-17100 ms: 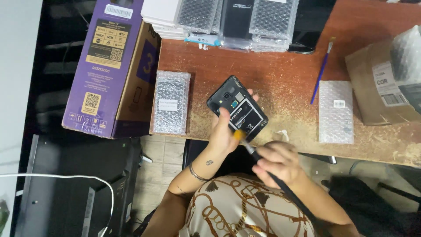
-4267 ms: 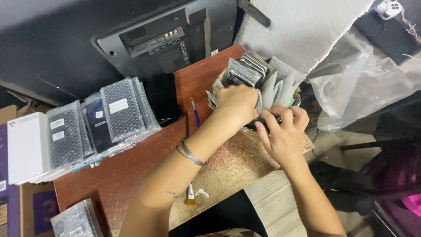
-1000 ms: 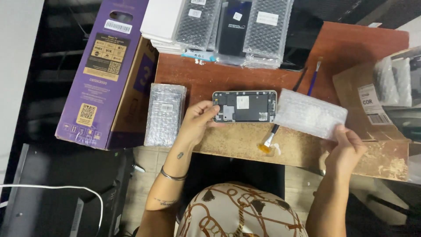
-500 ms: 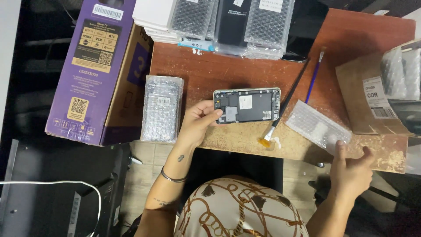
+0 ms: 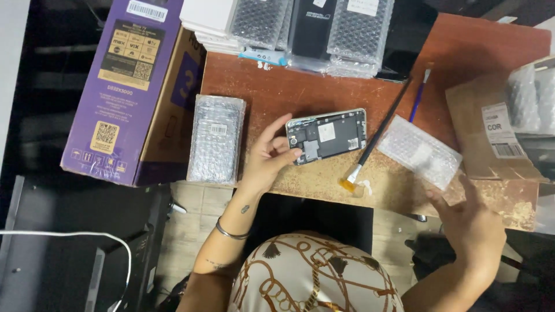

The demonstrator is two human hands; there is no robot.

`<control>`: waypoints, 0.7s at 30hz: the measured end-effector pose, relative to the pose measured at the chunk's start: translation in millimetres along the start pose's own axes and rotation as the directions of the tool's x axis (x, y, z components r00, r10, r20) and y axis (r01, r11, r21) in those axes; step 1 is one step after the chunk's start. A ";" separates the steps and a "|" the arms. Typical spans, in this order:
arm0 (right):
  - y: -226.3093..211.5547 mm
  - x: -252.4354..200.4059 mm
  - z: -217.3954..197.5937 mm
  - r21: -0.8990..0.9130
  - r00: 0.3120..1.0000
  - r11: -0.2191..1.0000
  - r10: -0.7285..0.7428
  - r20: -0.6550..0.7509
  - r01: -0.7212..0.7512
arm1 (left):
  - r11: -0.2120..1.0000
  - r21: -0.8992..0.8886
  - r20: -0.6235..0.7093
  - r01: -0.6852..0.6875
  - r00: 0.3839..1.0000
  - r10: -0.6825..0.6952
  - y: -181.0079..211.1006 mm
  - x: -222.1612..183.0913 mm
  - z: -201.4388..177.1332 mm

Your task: Cleaning phone components with a brush, inserting batteries, and organizing parts for packaging.

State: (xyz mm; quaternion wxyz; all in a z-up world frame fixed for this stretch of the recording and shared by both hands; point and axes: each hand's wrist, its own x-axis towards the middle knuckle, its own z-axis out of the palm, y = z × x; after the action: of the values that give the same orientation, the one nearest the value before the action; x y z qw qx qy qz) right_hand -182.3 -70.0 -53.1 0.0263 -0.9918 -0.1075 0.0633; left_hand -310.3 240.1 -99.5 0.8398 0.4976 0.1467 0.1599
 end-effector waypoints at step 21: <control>-111.3 67.7 41.2 0.464 0.470 0.290 -0.815 -0.338 0.837 | 0.981 -0.123 0.014 0.148 0.989 -0.148 -40.7 16.6 -3.9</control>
State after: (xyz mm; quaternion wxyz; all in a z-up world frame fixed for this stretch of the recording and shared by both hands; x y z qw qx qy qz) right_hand -145.4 54.8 -94.8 0.3537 -0.7343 -0.5771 0.0520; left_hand -291.8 231.6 -138.6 0.8789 0.4328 0.1711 0.1047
